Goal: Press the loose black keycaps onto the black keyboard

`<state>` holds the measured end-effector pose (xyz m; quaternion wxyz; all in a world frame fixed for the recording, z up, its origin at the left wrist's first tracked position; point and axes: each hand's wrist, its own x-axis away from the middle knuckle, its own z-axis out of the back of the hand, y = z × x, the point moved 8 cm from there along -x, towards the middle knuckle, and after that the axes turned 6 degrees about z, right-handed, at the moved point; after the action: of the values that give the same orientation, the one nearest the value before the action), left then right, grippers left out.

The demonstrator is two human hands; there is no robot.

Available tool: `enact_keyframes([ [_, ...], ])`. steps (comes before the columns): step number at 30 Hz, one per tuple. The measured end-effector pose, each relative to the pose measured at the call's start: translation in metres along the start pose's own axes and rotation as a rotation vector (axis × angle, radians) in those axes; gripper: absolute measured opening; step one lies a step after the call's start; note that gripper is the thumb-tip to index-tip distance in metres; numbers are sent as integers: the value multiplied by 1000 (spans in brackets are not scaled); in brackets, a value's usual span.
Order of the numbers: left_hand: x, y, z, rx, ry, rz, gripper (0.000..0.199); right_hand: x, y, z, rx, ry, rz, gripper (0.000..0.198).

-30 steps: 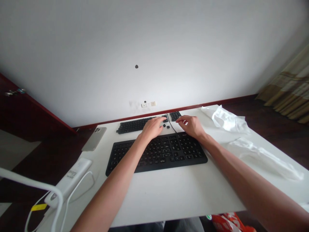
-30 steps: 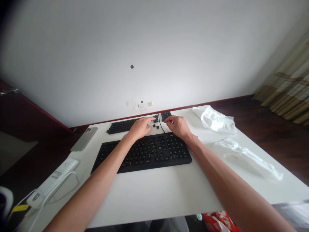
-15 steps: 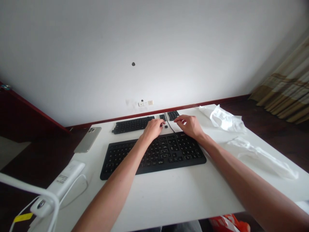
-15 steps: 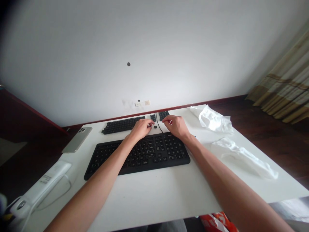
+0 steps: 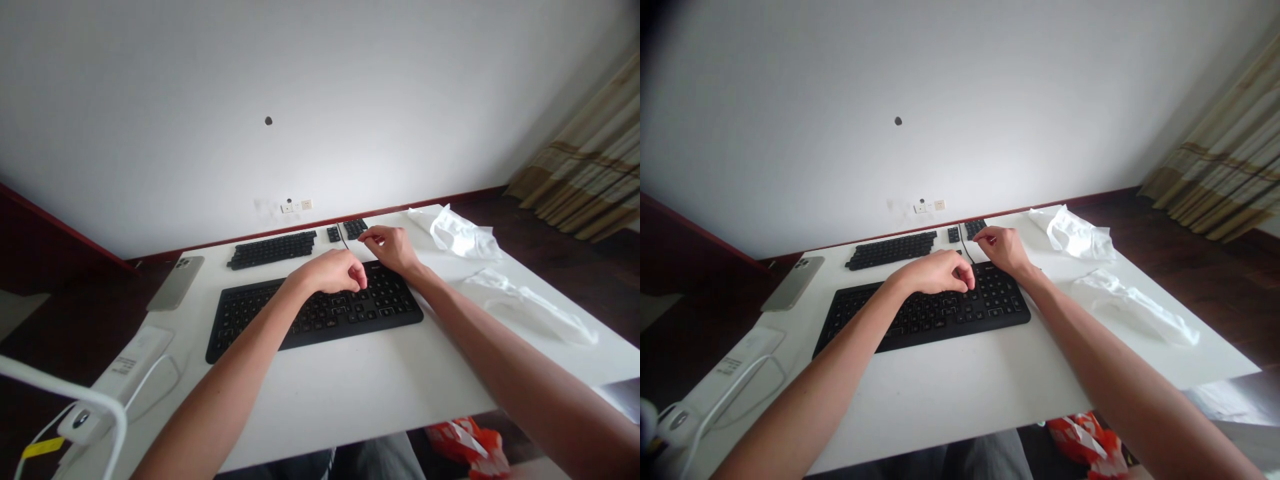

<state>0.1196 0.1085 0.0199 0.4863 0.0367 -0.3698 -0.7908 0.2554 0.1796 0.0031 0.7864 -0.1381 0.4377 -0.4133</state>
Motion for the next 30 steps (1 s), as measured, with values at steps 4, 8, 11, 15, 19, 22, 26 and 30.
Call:
enact_keyframes([
  [4, -3, 0, -11, -11, -67, 22, 18, 0, 1, -2, -3, -14, 6, 22],
  [8, -5, 0, -22, -21, -146, -8, 19, 0, 5, -5, 1, -26, 13, 23],
  [11, -7, -4, -27, -31, -176, 18, 20, 0, 7, -7, 2, -38, 11, 24],
  [15, -8, -5, -29, -51, -167, 25, 21, 0, 7, -8, 15, -48, 10, 24],
  [19, -9, -3, -30, -66, -139, 3, 21, 1, 7, -9, 13, -56, 2, 23],
  [22, -10, -2, -32, -75, -140, -21, 21, 1, 8, -10, -3, -58, 7, 23],
  [26, -10, -2, -34, -97, -159, -17, 19, 1, 8, -11, -20, -54, 11, 22],
  [30, -10, -1, -32, -145, -116, -10, 17, 0, 8, -10, -29, -53, 8, 22],
])
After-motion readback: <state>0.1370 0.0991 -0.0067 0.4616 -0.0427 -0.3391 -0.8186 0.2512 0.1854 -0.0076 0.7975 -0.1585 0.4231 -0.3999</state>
